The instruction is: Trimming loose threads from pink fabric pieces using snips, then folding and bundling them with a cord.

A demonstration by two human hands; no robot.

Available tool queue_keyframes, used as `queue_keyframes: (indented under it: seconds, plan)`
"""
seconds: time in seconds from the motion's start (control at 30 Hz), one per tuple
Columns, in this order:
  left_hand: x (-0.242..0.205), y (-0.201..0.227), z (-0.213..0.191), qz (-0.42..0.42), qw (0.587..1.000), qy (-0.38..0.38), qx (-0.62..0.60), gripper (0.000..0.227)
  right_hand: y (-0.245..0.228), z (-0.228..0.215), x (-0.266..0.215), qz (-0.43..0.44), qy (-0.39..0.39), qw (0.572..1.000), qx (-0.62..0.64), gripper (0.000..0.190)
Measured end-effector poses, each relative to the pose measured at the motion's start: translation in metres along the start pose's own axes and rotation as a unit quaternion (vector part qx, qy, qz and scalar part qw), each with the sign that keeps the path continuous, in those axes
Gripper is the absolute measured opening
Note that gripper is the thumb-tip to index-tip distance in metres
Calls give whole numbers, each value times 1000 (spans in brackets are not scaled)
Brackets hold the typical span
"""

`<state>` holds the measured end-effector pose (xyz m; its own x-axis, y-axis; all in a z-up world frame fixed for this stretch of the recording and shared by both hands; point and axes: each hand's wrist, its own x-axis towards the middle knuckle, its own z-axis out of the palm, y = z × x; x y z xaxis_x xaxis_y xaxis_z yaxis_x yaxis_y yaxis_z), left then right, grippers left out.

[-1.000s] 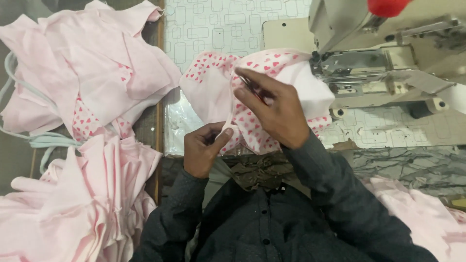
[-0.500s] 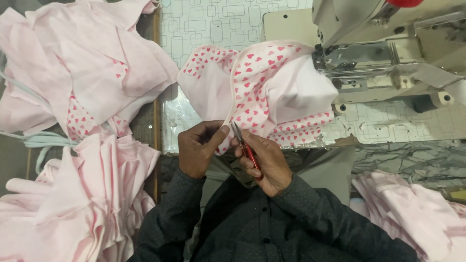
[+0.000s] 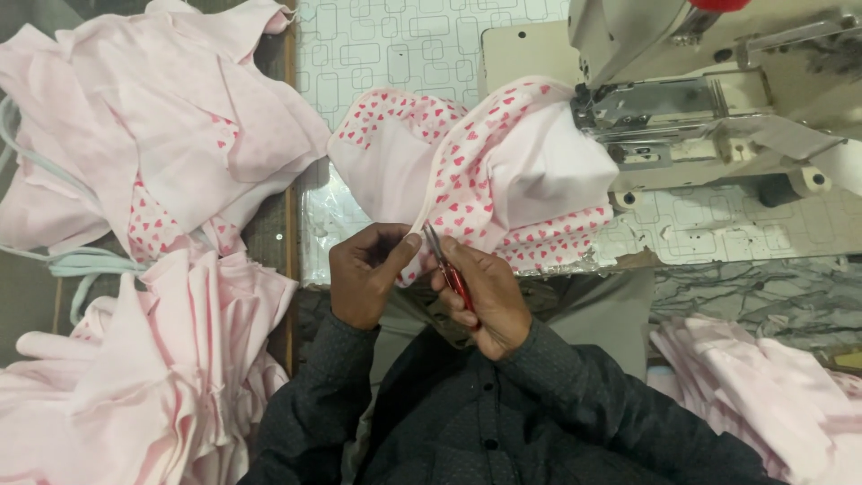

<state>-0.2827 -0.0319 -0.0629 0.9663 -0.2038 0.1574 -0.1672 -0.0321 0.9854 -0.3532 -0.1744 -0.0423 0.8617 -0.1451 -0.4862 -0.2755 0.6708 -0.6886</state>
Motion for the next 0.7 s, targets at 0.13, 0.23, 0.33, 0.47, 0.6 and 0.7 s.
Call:
queue_keyframes:
  seconds: [0.13,0.23,0.33,0.47,0.6,0.7]
  plan:
    - [-1,3,1,-3,1000,0,-7,11,-1,4,1,-1,5,1000,2,36]
    - [-2,10,4,-12,1000,-2,-3,11,-2,8,5,-7,17,1000,10,35]
    - [-3,12,7,-9,1000,-16,11,10,-2,10,8,-16,16,1000,3,33]
    - [-1,11,3,0,999,-16,30,12,0,13,11,-34,23,999,9,32]
    - [1,11,1,-8,1000,-14,20,12,0,17,9,-75,17,996,43,26]
    - [2,5,2,-20,999,-18,-21,15,0,11,11,-89,11,995,46,25]
